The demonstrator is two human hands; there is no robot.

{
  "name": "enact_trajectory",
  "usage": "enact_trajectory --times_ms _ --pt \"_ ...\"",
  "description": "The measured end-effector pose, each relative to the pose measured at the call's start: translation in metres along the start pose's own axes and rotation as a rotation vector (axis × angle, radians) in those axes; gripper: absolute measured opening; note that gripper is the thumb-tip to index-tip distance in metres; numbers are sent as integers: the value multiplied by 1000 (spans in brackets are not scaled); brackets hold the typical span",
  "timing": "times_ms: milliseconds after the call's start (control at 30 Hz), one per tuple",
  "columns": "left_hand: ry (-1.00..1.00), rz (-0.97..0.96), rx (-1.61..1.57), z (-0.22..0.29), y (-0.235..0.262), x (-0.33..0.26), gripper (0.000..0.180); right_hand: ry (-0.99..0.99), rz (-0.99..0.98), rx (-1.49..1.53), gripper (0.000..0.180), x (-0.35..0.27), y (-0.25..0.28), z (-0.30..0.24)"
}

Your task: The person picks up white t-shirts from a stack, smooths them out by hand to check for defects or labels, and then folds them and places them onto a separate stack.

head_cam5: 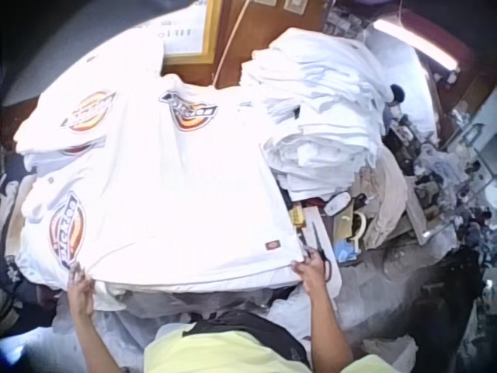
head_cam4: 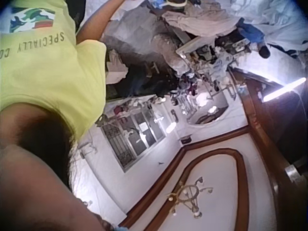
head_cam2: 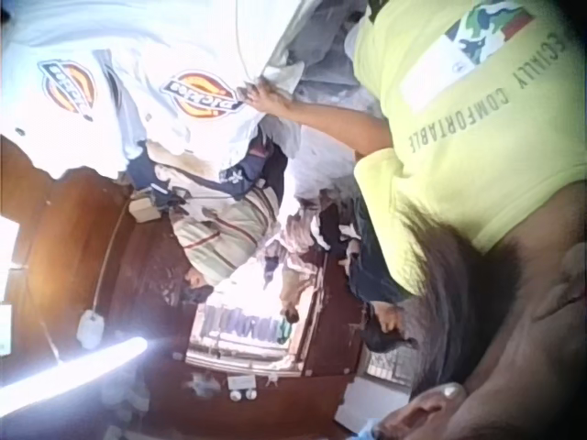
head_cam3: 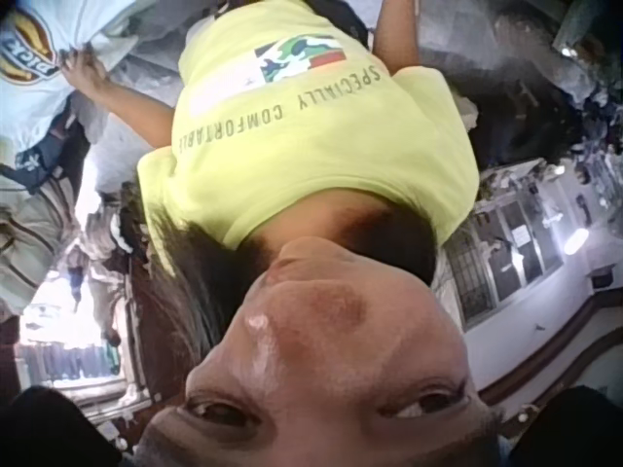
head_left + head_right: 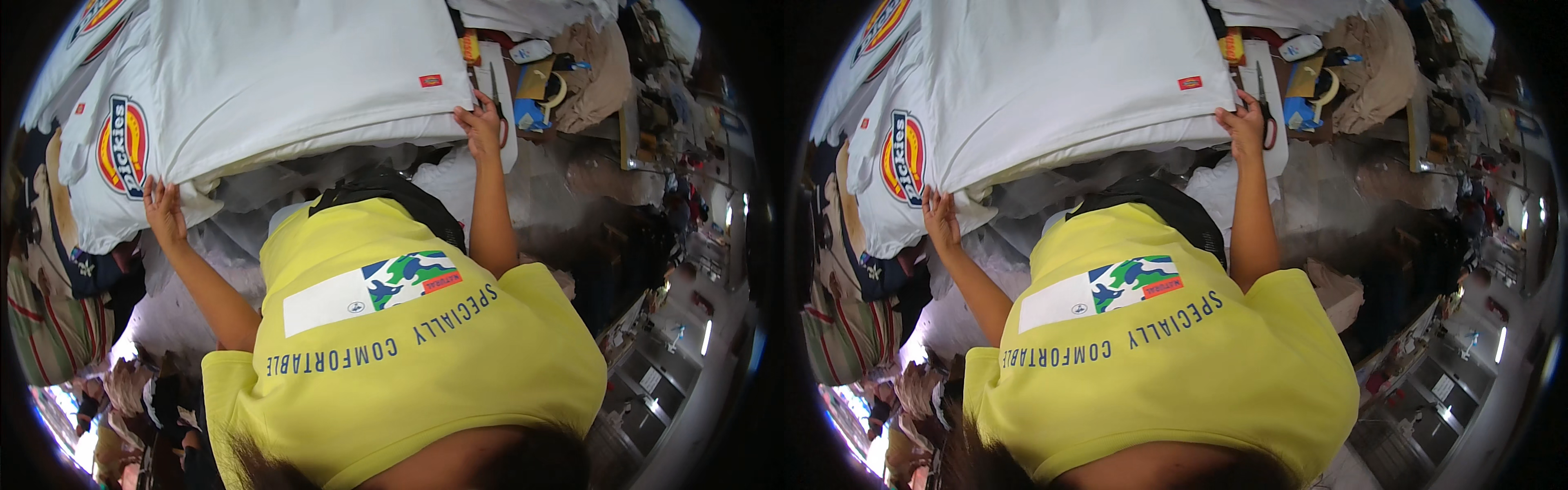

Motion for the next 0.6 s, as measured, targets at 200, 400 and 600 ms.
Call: enact_trajectory --times_ms 200,400,600 --pt "-5 -9 -4 2 -4 0 55 324 166 -165 54 -14 -7 -12" --pt "-4 -4 25 1 0 1 56 586 310 -611 30 -41 -25 -26" --pt "-11 4 8 4 -6 0 58 747 287 -784 20 -53 -36 -35"
Point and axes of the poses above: each hand's wrist, its own x-axis towards the middle knuckle, its own y-axis out of the back of the hand, z = x × y, the point moved 9 cm from there along x, towards the middle knuckle, and after that the axes turned 5 degrees about -z, right-handed, at the moved point
